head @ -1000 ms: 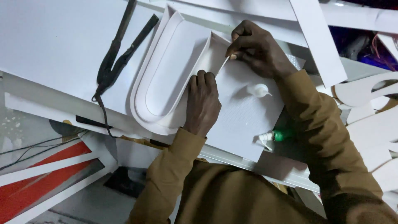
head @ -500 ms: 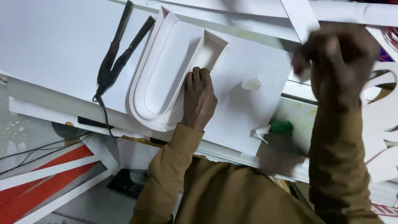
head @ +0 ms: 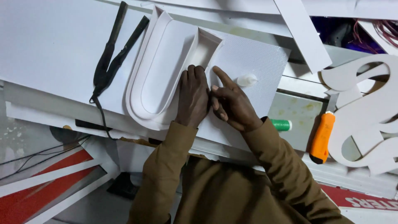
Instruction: The person is applying adhesive to the edge of a white acrylic letter 'U' and carefully attaching a thin acrylic strip to form the side wall of a 3D sign.
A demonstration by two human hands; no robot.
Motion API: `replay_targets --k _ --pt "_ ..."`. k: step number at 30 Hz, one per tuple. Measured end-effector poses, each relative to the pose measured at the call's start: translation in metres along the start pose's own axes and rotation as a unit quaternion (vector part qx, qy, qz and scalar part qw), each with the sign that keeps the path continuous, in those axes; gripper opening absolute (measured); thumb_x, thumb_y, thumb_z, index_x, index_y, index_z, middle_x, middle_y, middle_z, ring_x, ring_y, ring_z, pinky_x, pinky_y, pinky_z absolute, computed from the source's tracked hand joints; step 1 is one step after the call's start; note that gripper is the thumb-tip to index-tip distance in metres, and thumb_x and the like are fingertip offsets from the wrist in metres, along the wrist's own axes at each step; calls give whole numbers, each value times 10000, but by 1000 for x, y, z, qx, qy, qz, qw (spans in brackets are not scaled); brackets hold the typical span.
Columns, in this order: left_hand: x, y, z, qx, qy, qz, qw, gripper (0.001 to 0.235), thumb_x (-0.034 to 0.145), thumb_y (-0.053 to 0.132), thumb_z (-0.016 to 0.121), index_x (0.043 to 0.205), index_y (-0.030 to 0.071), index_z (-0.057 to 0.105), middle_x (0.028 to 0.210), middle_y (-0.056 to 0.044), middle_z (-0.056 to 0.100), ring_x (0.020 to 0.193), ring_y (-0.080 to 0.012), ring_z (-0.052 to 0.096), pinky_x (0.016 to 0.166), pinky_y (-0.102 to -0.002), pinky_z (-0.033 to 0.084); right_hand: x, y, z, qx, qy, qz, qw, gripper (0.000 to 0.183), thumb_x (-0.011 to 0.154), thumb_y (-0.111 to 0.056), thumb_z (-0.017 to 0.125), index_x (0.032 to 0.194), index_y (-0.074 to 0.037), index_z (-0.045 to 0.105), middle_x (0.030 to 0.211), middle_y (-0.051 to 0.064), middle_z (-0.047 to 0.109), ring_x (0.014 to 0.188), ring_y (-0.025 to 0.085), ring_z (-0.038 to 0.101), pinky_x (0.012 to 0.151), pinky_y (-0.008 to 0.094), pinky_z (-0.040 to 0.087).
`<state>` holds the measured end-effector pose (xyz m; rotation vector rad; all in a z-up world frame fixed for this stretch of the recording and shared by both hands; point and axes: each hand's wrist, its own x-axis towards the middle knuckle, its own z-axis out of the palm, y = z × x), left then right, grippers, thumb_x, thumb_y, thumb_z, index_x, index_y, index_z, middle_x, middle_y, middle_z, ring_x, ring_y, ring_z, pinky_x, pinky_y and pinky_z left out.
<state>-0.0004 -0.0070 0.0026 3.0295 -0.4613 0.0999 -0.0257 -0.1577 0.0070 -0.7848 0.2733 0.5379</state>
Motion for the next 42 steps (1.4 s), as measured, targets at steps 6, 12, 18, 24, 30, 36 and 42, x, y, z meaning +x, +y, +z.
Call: replay_targets --k 6,12,18,24,30,36,42 --pt "6 -5 -3 -31 -13 -11 999 276 900 58 790 1006 64 536 903 -71 491 769 -258 516 774 -385 440 12 3 0 7 -21 19 1000 956 1021 -60 657 1844 -113 174 574 90 605 314 156 518 323 236 427" --pt "6 -6 3 -14 -17 -3 1000 281 894 74 782 1023 96 534 920 -53 511 779 -220 515 772 -355 440 7 -1 -3 23 -48 37 998 973 978 -44 644 1844 -135 210 540 73 595 316 155 528 308 225 438" --pt "-1 -5 5 -41 -28 -14 999 262 867 81 753 1039 73 557 921 -71 502 796 -246 533 772 -377 437 -26 12 -16 -33 -39 52 997 875 945 -47 640 1771 -27 355 511 110 597 296 163 529 272 247 437" --pt "0 -10 1 -56 -72 2 996 294 829 2 704 1087 53 573 960 -69 531 802 -267 536 789 -390 432 -44 -16 -18 -692 -1 29 722 801 1023 -134 638 1776 -50 376 698 233 784 612 452 760 571 534 572" --pt "2 -9 -8 -34 -68 13 997 316 810 -16 673 1111 38 593 946 -76 550 798 -247 549 808 -381 432 -45 10 -16 -899 -17 13 438 845 1026 -184 626 1801 -22 331 692 110 803 599 288 788 563 388 615" --pt "-4 -13 10 -43 -61 11 997 345 793 -20 664 1128 27 597 947 -97 566 796 -252 566 783 -380 423 -81 -13 -19 -841 -64 76 531 375 922 -240 693 1207 -32 820 670 135 794 628 386 801 551 472 625" --pt "-1 -15 18 -19 -54 11 998 275 813 13 729 1062 48 617 910 -73 576 781 -228 568 783 -375 426 -141 -41 -54 -825 136 -1 549 516 937 -285 825 1433 -238 689 1169 98 783 1176 424 762 783 568 681"
